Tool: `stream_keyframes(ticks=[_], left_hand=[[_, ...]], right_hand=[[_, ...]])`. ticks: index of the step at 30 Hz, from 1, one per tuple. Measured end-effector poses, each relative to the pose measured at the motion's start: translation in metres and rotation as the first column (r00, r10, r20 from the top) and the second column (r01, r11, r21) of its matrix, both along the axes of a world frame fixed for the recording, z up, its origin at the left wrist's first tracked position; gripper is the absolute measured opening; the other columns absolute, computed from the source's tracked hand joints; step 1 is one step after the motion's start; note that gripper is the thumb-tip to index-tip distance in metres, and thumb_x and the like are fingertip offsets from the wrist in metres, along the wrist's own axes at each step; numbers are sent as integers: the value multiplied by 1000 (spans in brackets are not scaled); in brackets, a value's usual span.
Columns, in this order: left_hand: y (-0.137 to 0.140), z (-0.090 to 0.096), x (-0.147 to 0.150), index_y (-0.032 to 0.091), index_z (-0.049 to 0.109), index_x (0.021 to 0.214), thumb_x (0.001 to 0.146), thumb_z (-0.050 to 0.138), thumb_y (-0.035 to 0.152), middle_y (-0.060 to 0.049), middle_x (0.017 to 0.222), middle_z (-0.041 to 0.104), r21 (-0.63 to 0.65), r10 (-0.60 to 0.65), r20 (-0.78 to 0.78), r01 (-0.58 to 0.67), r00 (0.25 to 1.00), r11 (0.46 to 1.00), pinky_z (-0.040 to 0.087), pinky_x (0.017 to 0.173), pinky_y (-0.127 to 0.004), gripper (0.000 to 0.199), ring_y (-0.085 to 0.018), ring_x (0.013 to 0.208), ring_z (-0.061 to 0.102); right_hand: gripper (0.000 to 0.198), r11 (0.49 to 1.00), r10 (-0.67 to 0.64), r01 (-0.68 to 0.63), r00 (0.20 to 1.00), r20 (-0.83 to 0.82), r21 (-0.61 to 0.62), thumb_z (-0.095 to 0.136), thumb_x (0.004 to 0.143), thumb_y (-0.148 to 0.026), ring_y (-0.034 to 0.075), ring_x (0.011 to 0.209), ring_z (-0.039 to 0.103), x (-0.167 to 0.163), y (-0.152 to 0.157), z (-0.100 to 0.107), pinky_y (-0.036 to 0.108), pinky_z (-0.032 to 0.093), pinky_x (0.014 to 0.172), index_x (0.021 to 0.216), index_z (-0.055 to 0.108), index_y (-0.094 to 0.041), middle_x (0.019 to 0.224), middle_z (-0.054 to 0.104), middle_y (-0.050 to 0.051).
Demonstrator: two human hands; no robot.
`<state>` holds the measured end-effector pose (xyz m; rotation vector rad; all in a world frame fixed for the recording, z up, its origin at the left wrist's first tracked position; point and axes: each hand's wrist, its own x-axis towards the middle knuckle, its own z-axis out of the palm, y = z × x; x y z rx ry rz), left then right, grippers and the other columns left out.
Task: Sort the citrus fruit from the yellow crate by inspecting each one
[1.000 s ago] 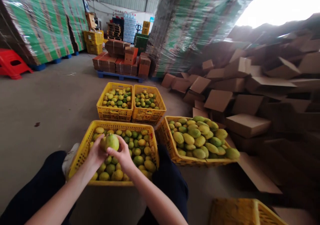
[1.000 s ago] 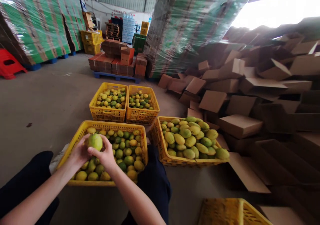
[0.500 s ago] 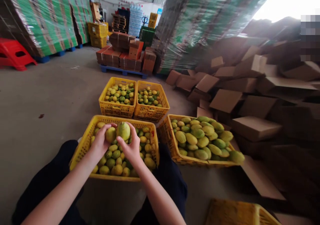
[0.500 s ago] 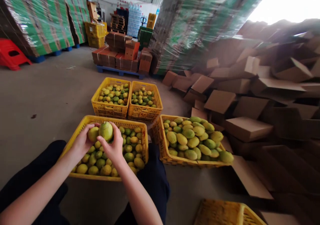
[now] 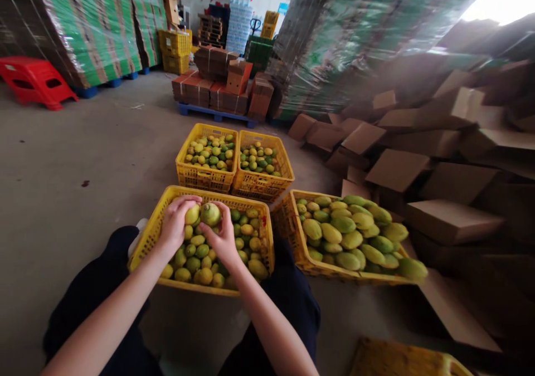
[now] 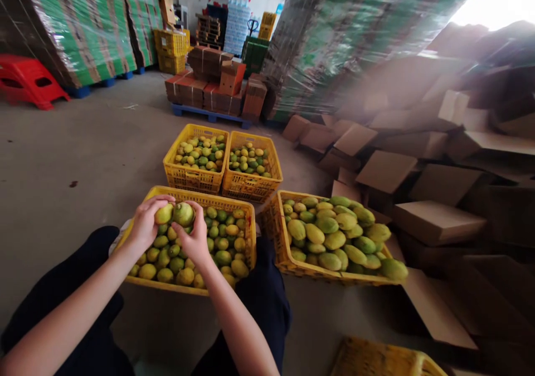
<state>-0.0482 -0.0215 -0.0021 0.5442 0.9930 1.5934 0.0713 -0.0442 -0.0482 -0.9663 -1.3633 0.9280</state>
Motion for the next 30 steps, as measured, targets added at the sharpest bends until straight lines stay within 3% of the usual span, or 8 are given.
stream_keyframes(ticks=[5, 9, 12, 16, 19, 22, 26, 30], left_hand=[[10, 2, 0, 12, 69, 70, 74, 60, 15, -3, 72, 69, -70, -22, 244, 41, 969, 997, 52, 73, -23, 11, -14, 69, 65], [13, 8, -5, 11, 66, 76, 85, 48, 27, -7, 79, 69, -90, -99, 486, 163, 868, 983, 58, 74, -33, 26, -19, 74, 68], [15, 12, -8, 11, 65, 85, 86, 41, 21, -10, 85, 70, -150, -125, 581, 257, 804, 955, 60, 68, -33, 25, -21, 78, 70], [13, 14, -14, 12, 65, 95, 87, 45, 22, -9, 81, 69, -186, -175, 634, 368, 753, 911, 48, 44, -16, 24, -10, 54, 59], [7, 12, -16, 12, 67, 95, 88, 46, 25, -7, 75, 66, -119, -254, 614, 406, 747, 906, 40, 36, -14, 26, -7, 45, 49], [1, 11, -16, 15, 67, 91, 88, 48, 27, -5, 68, 63, -69, -268, 612, 388, 744, 919, 46, 41, -15, 23, -10, 53, 55], [-5, 16, -12, 18, 66, 85, 89, 49, 26, -4, 70, 64, -52, -229, 668, 351, 709, 935, 53, 51, -16, 19, -11, 64, 61], [-7, 18, -4, 16, 68, 100, 88, 51, 21, -5, 81, 68, -76, -122, 747, 266, 653, 961, 58, 66, -18, 21, -12, 75, 66]], right_hand=[[49, 998, -62, 60, 995, -73, -22, 73, 73, -23, 21, 110, 58, 9, 8, 7, 38, 46, 100, 118, 51, -24, 119, 59, 5], [50, 993, -11, -10, 984, -180, -116, 78, 65, -22, 21, 107, 60, 13, 10, 15, 36, 49, 95, 110, 56, -24, 114, 63, 3], [41, 952, 48, -157, 924, -379, -261, 74, 66, -29, 17, 80, 63, 15, 9, 21, 27, 52, 64, 103, 57, -25, 101, 66, 1], [39, 862, 128, -393, 781, -612, -320, 59, 73, -50, 10, 44, 45, 16, 7, 28, 21, 25, 32, 103, 55, -24, 91, 65, 3], [42, 858, 81, -386, 754, -652, -340, 47, 79, -62, 11, 42, 42, 17, 5, 29, 22, 24, 33, 92, 58, -23, 70, 58, 1], [42, 861, 89, -390, 750, -656, -328, 45, 78, -64, 15, 48, 48, 20, 4, 29, 23, 31, 36, 80, 58, -23, 60, 52, 1], [35, 866, 89, -395, 724, -684, -305, 57, 74, -57, 15, 50, 51, 23, 2, 32, 24, 37, 38, 88, 60, -25, 73, 61, 1], [28, 849, -79, -328, 696, -714, -414, 55, 77, -51, 17, 65, 61, 27, 6, 34, 29, 52, 52, 89, 62, -26, 79, 64, 2]])
